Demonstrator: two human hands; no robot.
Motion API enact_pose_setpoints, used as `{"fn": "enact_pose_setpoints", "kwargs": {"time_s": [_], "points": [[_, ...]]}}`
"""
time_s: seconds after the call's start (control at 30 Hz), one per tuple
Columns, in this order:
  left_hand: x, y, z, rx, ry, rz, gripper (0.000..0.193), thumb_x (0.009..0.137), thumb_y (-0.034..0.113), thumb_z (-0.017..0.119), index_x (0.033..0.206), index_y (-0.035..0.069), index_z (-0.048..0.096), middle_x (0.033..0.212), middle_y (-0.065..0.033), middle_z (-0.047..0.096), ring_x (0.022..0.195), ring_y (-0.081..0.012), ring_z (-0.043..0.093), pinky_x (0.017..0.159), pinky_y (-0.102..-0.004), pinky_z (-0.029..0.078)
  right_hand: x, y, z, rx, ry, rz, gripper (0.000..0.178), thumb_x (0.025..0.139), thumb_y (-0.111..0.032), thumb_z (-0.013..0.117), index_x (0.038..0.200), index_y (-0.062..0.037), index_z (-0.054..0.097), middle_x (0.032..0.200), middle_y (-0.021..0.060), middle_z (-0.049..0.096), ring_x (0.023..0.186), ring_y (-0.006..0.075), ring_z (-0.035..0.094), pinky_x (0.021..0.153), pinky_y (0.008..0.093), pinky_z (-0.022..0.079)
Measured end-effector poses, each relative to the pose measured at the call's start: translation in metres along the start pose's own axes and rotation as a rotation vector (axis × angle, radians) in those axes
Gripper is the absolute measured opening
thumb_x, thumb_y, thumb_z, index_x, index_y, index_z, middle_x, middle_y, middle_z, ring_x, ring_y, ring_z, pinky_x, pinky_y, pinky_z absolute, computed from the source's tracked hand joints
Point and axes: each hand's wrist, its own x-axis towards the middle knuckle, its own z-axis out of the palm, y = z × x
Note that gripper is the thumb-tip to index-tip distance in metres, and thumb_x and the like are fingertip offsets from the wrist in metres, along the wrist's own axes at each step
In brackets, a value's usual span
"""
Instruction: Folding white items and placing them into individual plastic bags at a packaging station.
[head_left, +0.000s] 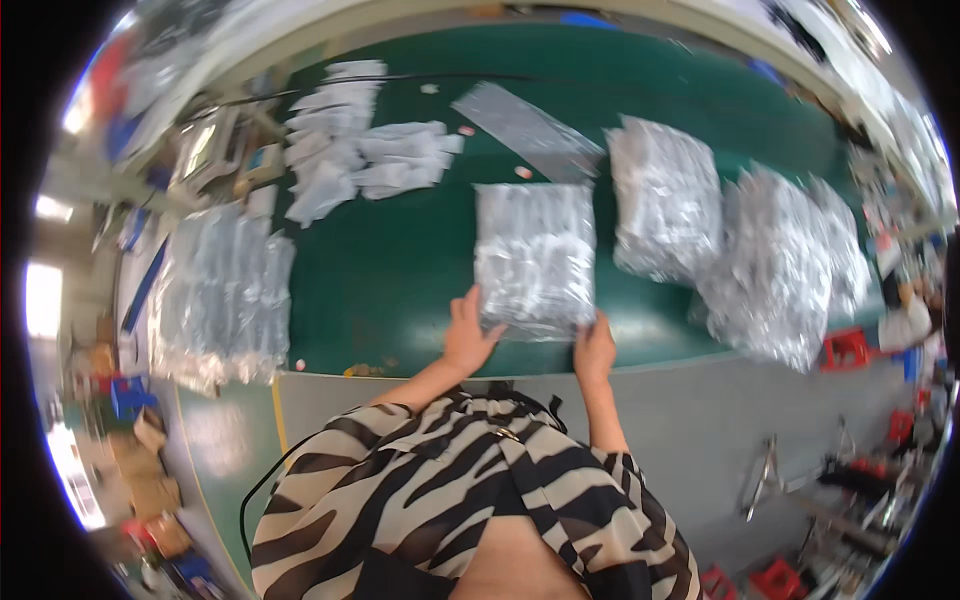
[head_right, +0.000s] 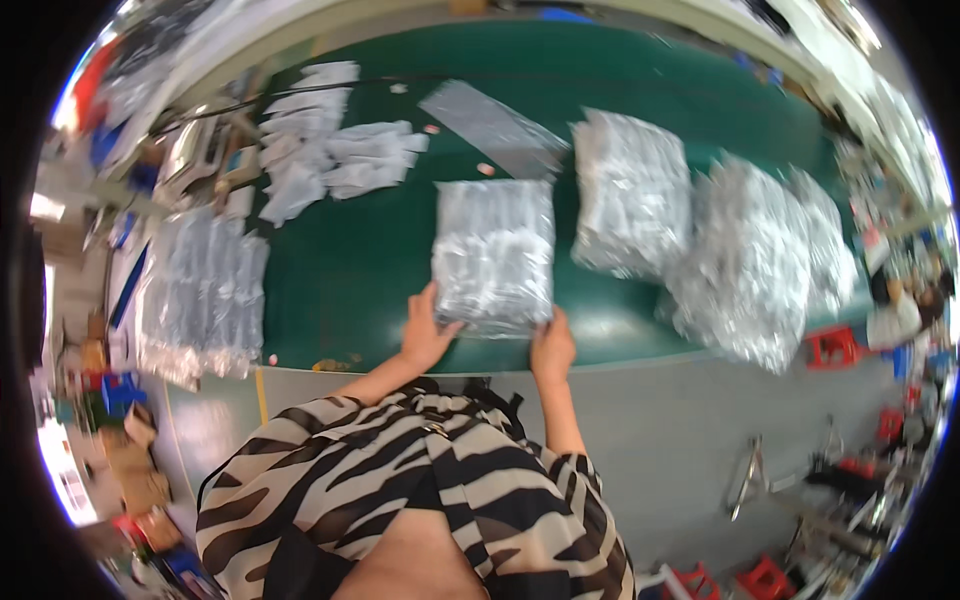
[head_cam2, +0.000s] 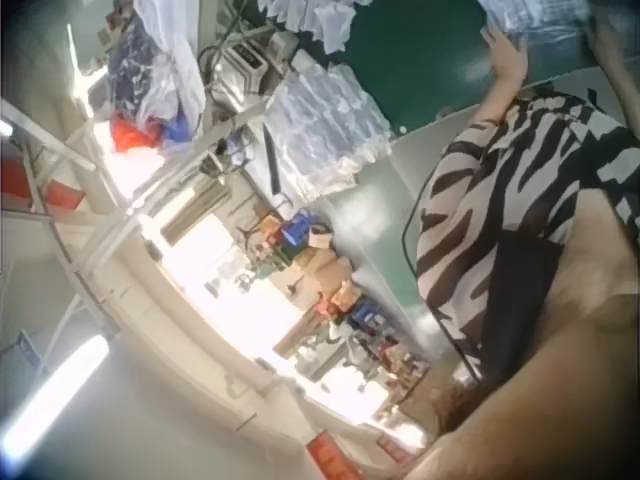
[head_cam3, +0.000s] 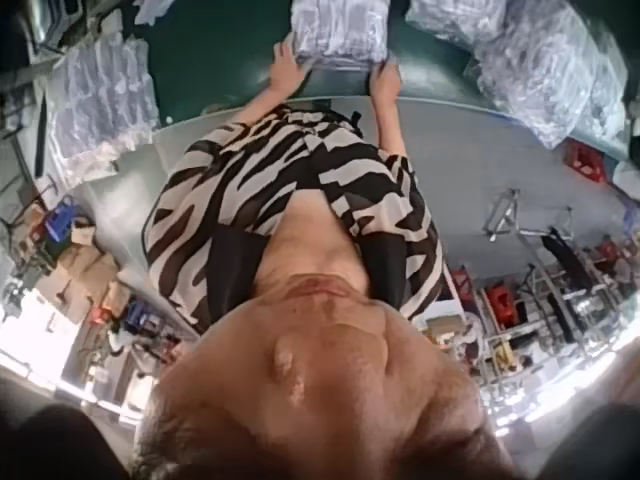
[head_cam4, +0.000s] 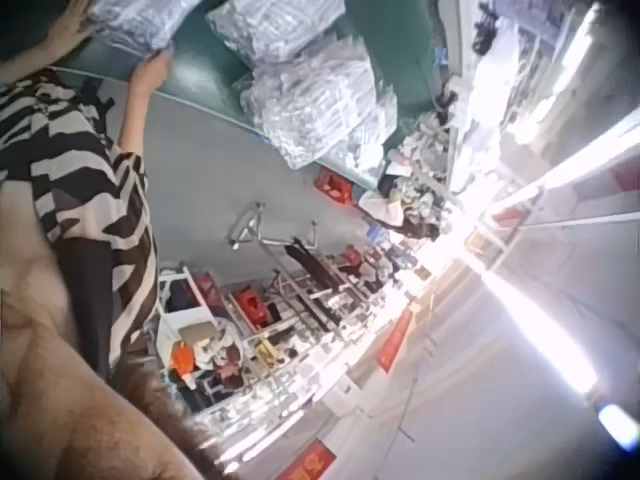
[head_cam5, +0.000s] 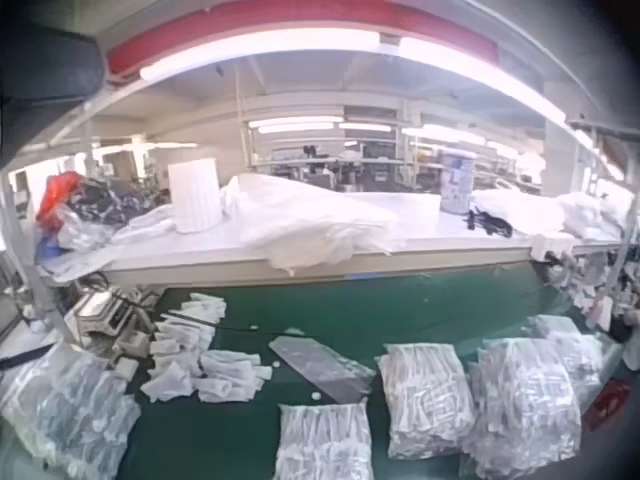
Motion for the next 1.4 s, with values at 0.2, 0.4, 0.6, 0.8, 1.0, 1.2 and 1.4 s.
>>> {"fn": "enact_pose_setpoints", "kwargs": {"time_s": [0.2,0.4,0.6,0.8,1.0,1.2,1.4], "points": [[-0.043,-0.029,-0.001,-0.206,0.016,-0.15,0.071,0.091,0.008,0.055,0.154,0.022,0.025,0.103,-0.0232,0.065,0.081,-0.0391,0.065,0.083,-0.0464,0.053,-0.052,0.01,-0.004,0.002,-0.093,0.082,0.049,0.086,0.005,0.054,0.134,-0.0057,0.052,0.109,0.0253,0.066,0.095,0.0407,0.066,0.082,0.0458,0.051],[-0.069,-0.022,-0.017,-0.629,-0.036,-0.273,0.076,0.089,-0.006,0.031,0.153,0.033,0.032,0.077,-0.0105,0.065,0.063,-0.0173,0.064,0.065,-0.0312,0.057,-0.076,-0.008,-0.01,0.105,-0.064,0.026,0.057,0.084,0.012,0.049,0.138,-0.0052,0.051,0.111,0.0254,0.066,0.094,0.0364,0.066,0.084,0.04,0.051],[-0.072,-0.039,-0.022,-0.792,-0.017,-0.15,0.055,0.097,0.001,0.036,0.147,0.024,0.046,0.096,-0.0143,0.068,0.067,-0.0166,0.064,0.07,-0.0315,0.055,-0.088,-0.027,-0.013,0.228,-0.028,0.021,0.061,0.082,0.016,0.046,0.139,-0.0058,0.051,0.111,0.0167,0.068,0.094,0.0256,0.065,0.083,0.032,0.049],[-0.055,-0.022,-0.084,-0.84,0.085,0.134,0.045,0.09,-0.006,0.033,0.121,-0.002,0.065,0.102,-0.0118,0.07,0.085,-0.0165,0.065,0.084,-0.031,0.052,-0.073,-0.12,-0.057,0.394,-0.087,0.075,0.058,0.084,0.014,0.044,0.138,-0.0037,0.055,0.116,0.0109,0.065,0.099,0.0164,0.06,0.087,0.0266,0.046],[-0.039,0.011,-0.166,-0.881,-0.139,0.287,0.035,0.084,-0.008,0.034,0.093,-0.005,0.068,0.09,-0.0139,0.068,0.078,-0.0176,0.063,0.075,-0.0296,0.05,-0.056,-0.176,-0.1,0.428,0.154,-0.179,0.054,0.083,0.012,0.04,0.132,0.0007,0.06,0.105,0.0057,0.068,0.078,0.0107,0.058,0.069,0.0241,0.046],[-0.001,0.016,-0.203,-1.083,-0.346,0.302,0.031,0.08,-0.009,0.037,0.084,-0.005,0.067,0.083,-0.0123,0.066,0.073,-0.0169,0.062,0.068,-0.0291,0.049,-0.028,-0.222,-0.119,0.667,-0.162,0.229,0.041,0.078,0.008,0.04,0.106,0.0032,0.07,0.075,-0.0004,0.059,0.059,0.003,0.044,0.052,0.0178,0.032],[0.103,0.067,-0.179,-1.104,-0.259,0.467,0.023,0.08,-0.01,0.035,0.081,-0.006,0.058,0.086,-0.0167,0.065,0.073,-0.0191,0.059,0.077,-0.0324,0.051,0.08,-0.212,-0.125,0.811,-0.033,0.327,0.034,0.074,0.006,0.041,0.09,0.0043,0.071,0.063,-0.0039,0.05,0.051,0.0023,0.034,0.046,0.0198,0.027]]}}
